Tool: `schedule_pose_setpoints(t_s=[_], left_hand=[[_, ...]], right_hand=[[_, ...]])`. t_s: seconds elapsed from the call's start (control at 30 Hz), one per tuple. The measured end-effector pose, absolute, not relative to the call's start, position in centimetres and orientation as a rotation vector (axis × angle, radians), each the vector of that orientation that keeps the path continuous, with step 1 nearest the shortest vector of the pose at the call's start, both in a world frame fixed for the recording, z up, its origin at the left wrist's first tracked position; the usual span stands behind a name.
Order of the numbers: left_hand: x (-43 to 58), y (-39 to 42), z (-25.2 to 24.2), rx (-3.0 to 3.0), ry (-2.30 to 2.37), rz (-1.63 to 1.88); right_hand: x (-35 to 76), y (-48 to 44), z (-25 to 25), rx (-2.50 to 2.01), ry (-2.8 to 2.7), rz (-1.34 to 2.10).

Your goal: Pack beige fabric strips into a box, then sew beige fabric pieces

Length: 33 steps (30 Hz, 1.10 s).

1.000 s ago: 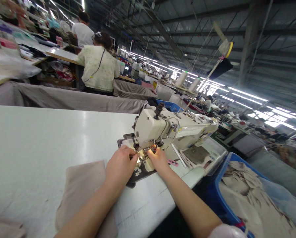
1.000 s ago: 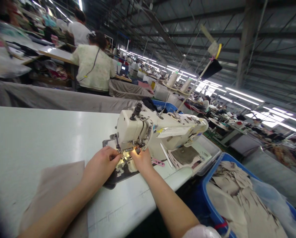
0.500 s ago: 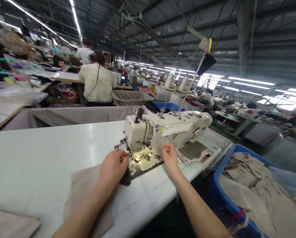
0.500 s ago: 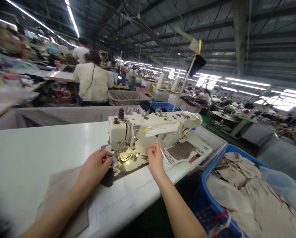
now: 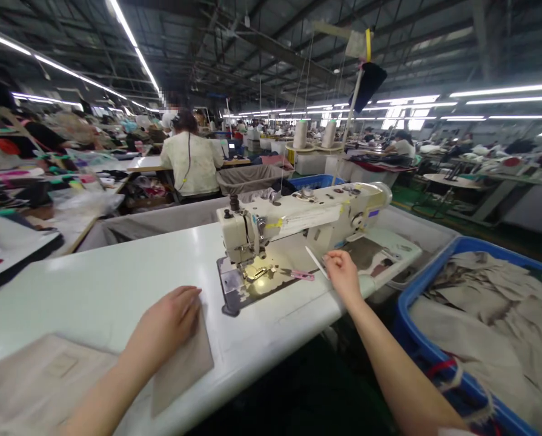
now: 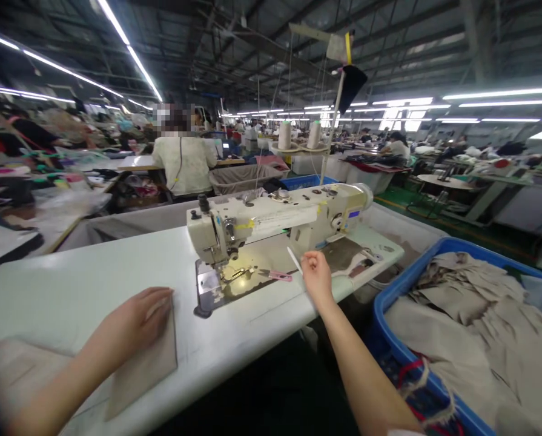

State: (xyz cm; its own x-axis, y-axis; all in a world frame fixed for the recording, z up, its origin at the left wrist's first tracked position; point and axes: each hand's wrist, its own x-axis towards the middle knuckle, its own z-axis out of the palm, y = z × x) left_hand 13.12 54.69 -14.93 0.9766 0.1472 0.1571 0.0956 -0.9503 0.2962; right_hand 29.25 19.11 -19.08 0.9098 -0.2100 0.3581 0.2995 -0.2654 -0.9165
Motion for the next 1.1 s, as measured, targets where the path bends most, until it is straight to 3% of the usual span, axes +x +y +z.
schedule_pose_setpoints(t_s=[0.17,0.33,0.5,0.6,0.73,0.9,1.1], left_hand=[[10.6,54.7,-18.6,2.893,0.178,0.373],[9.8,48.8,-20.5,2.912,0.142,0.408],[11.4,44.0,-19.5,2.838,-0.083,0.400],[13.5,44.1,-17.6,2.828,0.010,0.454],[16.4,45.5,-15.5,2.929,0.236,0.265],[18.6,46.9,-15.4,2.898,0.185,0.037],[18.9,47.3,-16.3,2.681,0.083,0.028]], right_hand=[[29.1,18.3,-19.6,-1.812,-0.085,-0.580],[27.0,19.3,-19.5,-1.921,-0.285,-0.838],[23.5,22.6,-19.6,-1.966,-0.808,-0.545],[22.3,24.5,-20.0,-1.959,-1.012,-0.382],[21.8,26.0,-20.4,-1.997,-1.031,-0.324],[22.2,26.7,-20.7,-2.019,-1.064,-0.245],[22.5,27.9,-20.3,-1.944,-0.838,-0.076]])
